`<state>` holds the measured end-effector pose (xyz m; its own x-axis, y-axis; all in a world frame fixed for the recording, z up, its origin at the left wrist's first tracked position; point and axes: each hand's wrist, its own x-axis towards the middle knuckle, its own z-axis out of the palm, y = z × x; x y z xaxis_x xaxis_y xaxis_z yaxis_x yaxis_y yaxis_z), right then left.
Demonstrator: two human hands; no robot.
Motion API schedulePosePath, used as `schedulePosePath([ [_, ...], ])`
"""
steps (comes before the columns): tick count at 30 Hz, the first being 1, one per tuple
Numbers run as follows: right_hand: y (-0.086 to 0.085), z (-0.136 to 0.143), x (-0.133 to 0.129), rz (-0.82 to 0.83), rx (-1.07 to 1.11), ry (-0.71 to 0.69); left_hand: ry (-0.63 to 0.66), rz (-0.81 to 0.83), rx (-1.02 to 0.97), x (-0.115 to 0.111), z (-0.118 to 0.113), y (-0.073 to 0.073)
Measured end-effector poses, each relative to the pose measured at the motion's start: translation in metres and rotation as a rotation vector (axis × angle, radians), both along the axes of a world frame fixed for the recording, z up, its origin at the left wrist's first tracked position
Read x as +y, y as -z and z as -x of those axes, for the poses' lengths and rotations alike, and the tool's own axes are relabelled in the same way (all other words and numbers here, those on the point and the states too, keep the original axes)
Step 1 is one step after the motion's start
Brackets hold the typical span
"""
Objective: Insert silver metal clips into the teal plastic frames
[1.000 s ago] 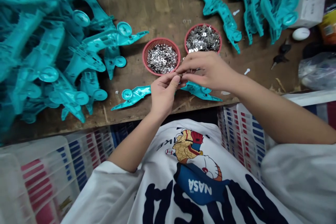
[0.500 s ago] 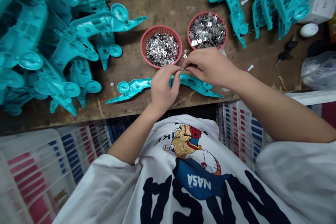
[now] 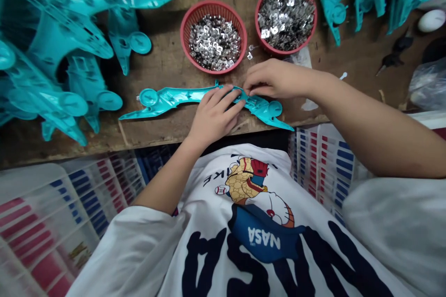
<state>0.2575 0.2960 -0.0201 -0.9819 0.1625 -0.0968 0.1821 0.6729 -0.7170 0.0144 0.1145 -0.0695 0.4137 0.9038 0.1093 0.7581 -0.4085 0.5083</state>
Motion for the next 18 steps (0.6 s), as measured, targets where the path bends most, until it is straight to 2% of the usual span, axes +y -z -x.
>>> schedulePosePath([
  [5, 0.0099, 0.0022, -0.0016, 0.095, 0.032, 0.008, -0.007, 0.006, -0.006, -0.0003, -0.0020, 0.0008],
  [18, 0.0074, 0.0026, -0.0039, 0.085, -0.013, 0.026, 0.002, -0.030, -0.007, 0.0000, -0.0017, 0.0026],
])
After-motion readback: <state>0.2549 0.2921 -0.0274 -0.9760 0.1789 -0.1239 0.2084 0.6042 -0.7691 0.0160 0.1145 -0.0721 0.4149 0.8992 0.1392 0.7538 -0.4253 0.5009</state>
